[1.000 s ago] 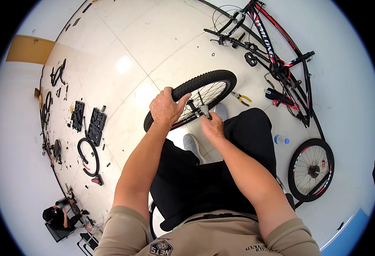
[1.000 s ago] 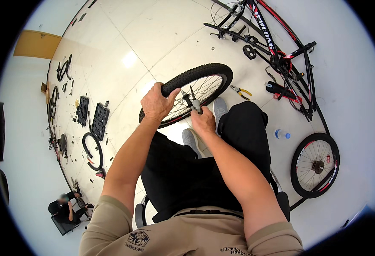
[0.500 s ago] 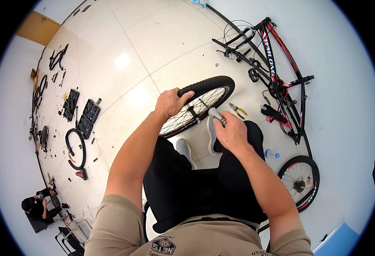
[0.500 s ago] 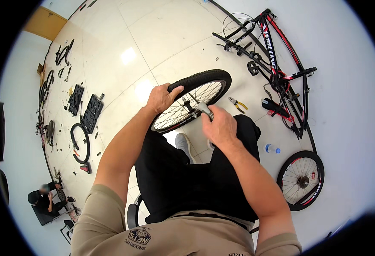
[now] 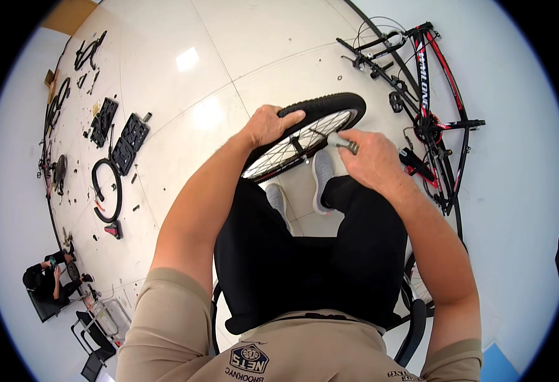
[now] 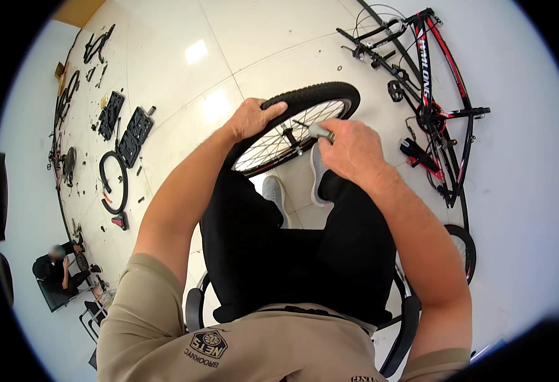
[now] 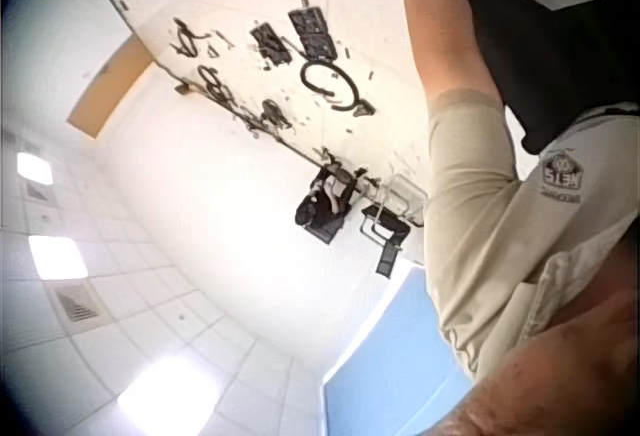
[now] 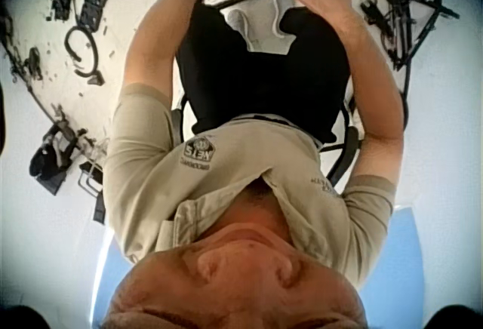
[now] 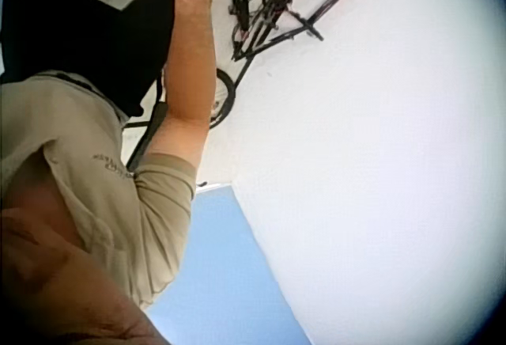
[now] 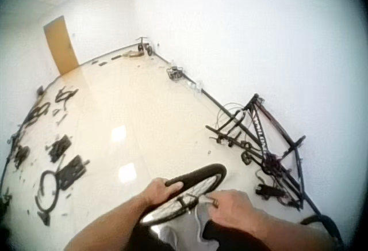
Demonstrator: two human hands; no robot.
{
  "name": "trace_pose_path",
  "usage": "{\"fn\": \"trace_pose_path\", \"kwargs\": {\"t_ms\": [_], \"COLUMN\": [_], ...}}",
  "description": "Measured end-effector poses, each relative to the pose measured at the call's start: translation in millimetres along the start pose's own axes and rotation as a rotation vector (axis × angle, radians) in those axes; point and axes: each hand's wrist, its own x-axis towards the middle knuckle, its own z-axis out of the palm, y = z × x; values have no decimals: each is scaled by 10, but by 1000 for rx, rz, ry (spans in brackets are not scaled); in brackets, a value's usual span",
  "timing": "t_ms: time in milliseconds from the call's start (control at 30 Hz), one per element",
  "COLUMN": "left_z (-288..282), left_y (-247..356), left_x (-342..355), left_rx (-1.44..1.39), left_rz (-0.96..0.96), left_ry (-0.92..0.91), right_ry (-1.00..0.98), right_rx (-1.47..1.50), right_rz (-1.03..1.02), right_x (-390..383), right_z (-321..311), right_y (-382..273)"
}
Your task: The person sits on a chair and uses a tire lever to pry the tire bead off the rim of a bicycle wheel. They repeatedly insert the lever and rotate the wheel to loosen the tire from the rim.
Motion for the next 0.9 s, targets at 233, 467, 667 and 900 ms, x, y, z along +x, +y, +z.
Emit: {"fn": "trace_pose_path", "kwargs": {"t_ms": [233,467,667,900], "left_z": [10,35,37,17], "left_y": [-65,-53,-86,-81], "left_x": [47,59,48,61], "left_rx": [-96,-90,-125,-140], "left_rz": [-43,-39,-38,-41], "left_ry": [-61,-66,-64,-67], "right_ry": [12,-46,-33,-16], "right_rx": [-5,-85,-35,-141], "right_rz": [-24,-35,-45,-122], "right_x": [87,133,126,205], "right_z": [-1,-40,-58,-39], "right_y": [-8,-79,-157,-140]}}
